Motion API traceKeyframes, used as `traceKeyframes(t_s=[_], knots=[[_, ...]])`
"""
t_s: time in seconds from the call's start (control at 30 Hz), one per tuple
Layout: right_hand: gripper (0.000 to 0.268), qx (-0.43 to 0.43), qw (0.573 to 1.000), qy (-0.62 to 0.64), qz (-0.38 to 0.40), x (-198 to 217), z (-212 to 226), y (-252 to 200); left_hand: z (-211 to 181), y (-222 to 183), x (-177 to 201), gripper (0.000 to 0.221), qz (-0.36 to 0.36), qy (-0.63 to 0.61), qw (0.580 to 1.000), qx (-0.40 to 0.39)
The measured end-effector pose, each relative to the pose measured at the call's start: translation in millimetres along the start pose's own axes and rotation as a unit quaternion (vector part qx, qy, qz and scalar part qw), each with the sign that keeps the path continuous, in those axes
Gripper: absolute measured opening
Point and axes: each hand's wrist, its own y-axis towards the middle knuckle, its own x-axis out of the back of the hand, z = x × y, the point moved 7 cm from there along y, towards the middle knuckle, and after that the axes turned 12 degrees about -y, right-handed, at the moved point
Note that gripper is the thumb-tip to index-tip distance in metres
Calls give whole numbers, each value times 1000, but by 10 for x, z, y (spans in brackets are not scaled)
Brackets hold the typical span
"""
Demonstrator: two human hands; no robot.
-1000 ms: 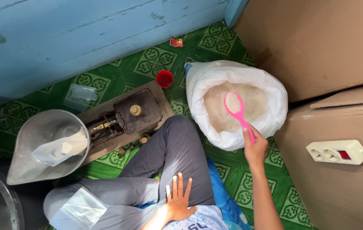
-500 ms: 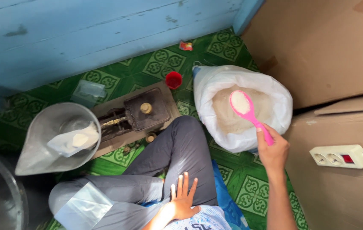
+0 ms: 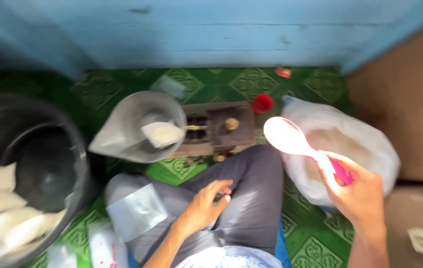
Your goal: Scooping powdered food from a large sack into smaller plastic bags and containers using a spoon.
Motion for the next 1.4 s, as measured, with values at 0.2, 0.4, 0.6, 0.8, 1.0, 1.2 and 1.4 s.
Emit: traceKeyframes(t_s=[0.2,0.4,0.6,0.8,1.0,1.2,1.4], knots=[[20,107,993,26,38,-82,968,32,-495,-109,836,25,-140,5,987,-77],[25,133,989,-39,54,-290,1490,-43,-722,-281,1318,22,-288,110,936,-171],[26,164,980,4,114,-502,1890,-155,-406,-161,1438,54,-320,295,887,-153],[23,157,975,4,158,-701,2075,-192,-182,-75,1428,50,-284,345,885,-129],[28,139,966,-67,208,-923,2131,-153,-148,-112,1470,45,-305,315,890,-125],[31,95,964,-90,231,-1002,2212,-141,-79,-124,1456,39,-290,312,898,-113],[34,92,961,-111,238,-1078,2229,-103,-110,-176,1499,48,-309,303,894,-115]])
